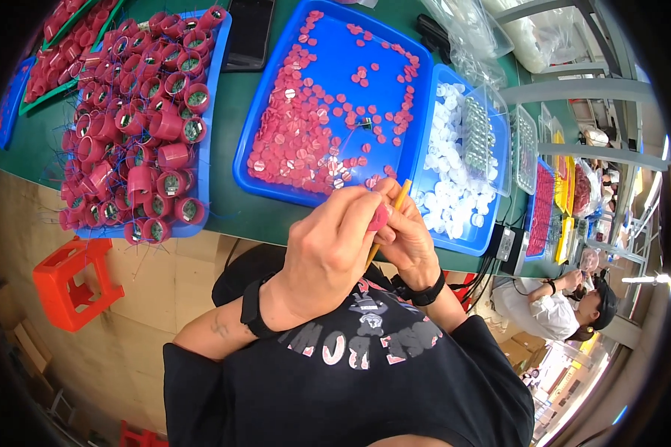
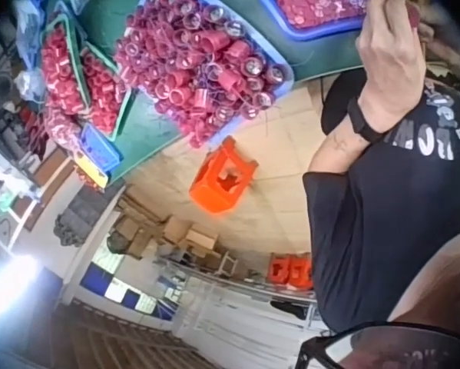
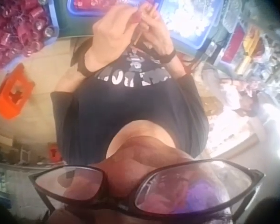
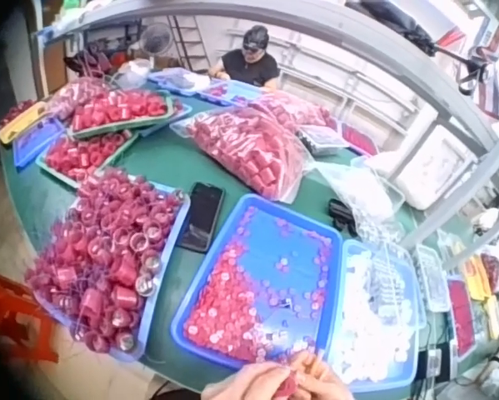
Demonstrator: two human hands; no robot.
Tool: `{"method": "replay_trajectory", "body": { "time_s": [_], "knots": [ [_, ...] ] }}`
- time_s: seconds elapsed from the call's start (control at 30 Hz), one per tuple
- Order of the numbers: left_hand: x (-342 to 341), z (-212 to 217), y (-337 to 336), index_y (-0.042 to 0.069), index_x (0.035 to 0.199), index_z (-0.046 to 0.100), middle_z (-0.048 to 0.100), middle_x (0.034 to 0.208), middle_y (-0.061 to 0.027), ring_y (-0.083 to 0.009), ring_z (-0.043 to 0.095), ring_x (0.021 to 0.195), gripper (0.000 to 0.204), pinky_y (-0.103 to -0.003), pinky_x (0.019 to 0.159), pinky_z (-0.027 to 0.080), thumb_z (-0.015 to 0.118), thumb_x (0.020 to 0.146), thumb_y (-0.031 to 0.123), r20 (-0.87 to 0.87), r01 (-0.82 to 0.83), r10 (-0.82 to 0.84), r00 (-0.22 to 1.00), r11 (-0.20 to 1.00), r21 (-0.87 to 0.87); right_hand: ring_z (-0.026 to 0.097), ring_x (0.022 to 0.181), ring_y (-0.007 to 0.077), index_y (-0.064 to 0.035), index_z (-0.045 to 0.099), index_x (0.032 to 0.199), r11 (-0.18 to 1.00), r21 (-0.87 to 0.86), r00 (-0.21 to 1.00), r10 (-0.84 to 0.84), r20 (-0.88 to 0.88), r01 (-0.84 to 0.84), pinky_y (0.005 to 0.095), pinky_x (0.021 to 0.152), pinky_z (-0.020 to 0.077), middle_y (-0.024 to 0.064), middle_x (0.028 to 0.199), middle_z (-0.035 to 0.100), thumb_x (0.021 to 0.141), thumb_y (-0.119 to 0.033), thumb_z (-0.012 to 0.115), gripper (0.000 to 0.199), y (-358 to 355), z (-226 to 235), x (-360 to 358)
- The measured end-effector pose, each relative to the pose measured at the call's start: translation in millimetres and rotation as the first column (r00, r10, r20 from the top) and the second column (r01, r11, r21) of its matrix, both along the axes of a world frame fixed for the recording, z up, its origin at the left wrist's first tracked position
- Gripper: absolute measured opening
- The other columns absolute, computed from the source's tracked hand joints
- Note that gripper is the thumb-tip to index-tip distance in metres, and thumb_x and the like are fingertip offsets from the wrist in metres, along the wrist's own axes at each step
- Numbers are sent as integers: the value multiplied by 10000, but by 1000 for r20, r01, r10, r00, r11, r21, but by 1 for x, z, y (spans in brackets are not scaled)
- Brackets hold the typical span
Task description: Assembling small plastic components and caps at a manufacturing workbench.
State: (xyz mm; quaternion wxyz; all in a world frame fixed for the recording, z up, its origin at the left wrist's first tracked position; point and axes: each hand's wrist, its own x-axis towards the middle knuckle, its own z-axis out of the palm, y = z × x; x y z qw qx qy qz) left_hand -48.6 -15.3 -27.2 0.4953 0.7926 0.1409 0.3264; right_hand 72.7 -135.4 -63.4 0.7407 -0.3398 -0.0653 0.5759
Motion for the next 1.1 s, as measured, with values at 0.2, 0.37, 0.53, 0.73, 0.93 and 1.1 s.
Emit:
{"method": "replay_trajectory", "body": {
  "time_s": [0.2, 0.37, 0.53, 0.73, 0.93, 1.1],
  "knots": [
    [3, -4, 1, -1, 1009, 581, 615, 961, -167, -341, 648, 849, 351, -367, 691, 534, 706, 686, -61, 5, -12, 13, 1000, 999, -50, 411, 510, 48, -52, 497, 1065, 1000, 16, 1000, 8, 19, -8, 199, 475, 298, 25, 787, 549, 936, -111, 536, 147, 1, -2, 3],
    [1, -5, 1, -1, 1002, 583, 614, 960, -171, -347, 646, 849, 348, -374, 700, 535, 713, 684, -56, 12, 12, -10, 1000, 992, -122, 416, 504, 56, -44, 486, 1102, 999, -15, 999, 29, 25, -29, 207, 469, 302, 32, 789, 553, 924, -106, 540, 197, 2, -3, 2],
    [1, -10, 0, 1, 994, 585, 611, 944, -164, -345, 645, 836, 342, -375, 694, 533, 712, 682, -61, -32, -8, 8, 999, 1000, -8, 383, 477, 40, -25, 466, 1207, 1000, -4, 990, -5, -141, 4, 194, 455, 295, 48, 858, 574, 918, -96, 547, 308, 0, 3, -1],
    [2, -14, 3, -10, 975, 591, 610, 899, -152, -332, 642, 804, 321, -365, 659, 521, 724, 686, -51, -54, 26, -31, 998, 995, -92, 334, 439, 11, -14, 458, 1248, 994, -105, 995, 3, -95, -13, 174, 431, 263, 31, 892, 586, 928, -90, 540, 339, -3, 6, -1],
    [0, -20, 2, -2, 978, 599, 614, 875, -146, -329, 640, 793, 341, -361, 661, 513, 748, 672, -19, -35, 17, -22, 999, 991, -129, 337, 437, 9, -12, 464, 1231, 994, -109, 989, 3, -146, -19, 171, 416, 256, 42, 907, 615, 912, -71, 562, 338, -3, 7, -2],
    [-11, -16, 8, 7, 1000, 606, 606, 911, -126, -311, 613, 819, 415, -376, 660, 503, 766, 616, 1, -65, -8, 11, 998, 999, 47, 457, 495, 29, -37, 491, 1152, 932, -356, 876, 119, 468, 64, 174, 444, 343, 49, 863, 653, 820, -13, 655, 371, 8, 49, -7]
  ]
}}
